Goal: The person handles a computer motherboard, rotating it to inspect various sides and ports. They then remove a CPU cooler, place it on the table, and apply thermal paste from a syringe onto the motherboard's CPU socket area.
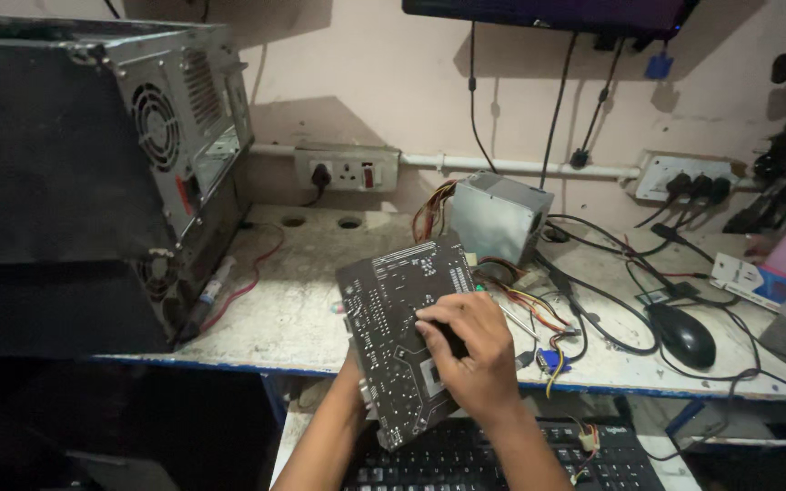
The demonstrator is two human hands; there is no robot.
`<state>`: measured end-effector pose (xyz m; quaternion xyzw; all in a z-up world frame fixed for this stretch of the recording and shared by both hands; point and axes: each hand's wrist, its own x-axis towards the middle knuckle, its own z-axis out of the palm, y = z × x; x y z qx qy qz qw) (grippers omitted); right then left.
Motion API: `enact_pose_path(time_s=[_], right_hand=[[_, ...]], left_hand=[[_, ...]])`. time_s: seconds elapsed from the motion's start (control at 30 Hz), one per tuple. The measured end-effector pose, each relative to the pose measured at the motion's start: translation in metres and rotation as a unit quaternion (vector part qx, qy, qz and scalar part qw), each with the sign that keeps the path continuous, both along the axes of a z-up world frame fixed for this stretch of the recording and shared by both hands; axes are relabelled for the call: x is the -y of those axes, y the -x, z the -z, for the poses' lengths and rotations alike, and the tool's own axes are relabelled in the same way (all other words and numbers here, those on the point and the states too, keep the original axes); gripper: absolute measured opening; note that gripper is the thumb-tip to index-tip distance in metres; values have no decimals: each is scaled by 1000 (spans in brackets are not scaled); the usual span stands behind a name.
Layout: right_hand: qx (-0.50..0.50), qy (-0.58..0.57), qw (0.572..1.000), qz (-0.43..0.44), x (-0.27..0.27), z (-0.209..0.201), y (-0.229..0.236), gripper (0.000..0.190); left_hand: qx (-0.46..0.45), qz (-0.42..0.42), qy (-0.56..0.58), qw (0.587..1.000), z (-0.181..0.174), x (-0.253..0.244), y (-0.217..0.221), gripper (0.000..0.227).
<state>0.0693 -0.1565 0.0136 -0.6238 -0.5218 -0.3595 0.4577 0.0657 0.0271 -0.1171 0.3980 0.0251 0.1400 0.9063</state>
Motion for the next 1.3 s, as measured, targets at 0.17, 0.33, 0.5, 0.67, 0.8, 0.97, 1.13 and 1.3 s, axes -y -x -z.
enact_pose_path(time_s=[0.17,0.33,0.5,0.67,0.8,0.97,1.13,1.3], right_hand=[[-86,-17,996,-33,-3,10,-9,18],[-127,-7,990,-69,-1,21,-26,22],[-229,-18,962,-148,-5,35,-36,22],[-228,5,965,-131,-9,36,-43,16],[-220,29,969,-108,-10,31,-42,13],[-125,38,990,-52,-11,30,-38,16],[-158,-17,980,-123,-13,44,-44,25],[-128,22,986,-108,-16,49,-49,32]], left_hand=[[-26,-1,-80,996,-11,6,5,31],[-42,53,-108,992,-28,6,11,29],[26,110,-154,982,-20,-8,2,26],[64,125,-169,976,-9,-22,-4,23],[22,87,-175,981,-30,-15,9,19],[-67,44,-74,994,-68,3,38,22],[-42,62,-134,988,-57,-2,28,23],[-78,71,-129,986,-54,-5,27,32]])
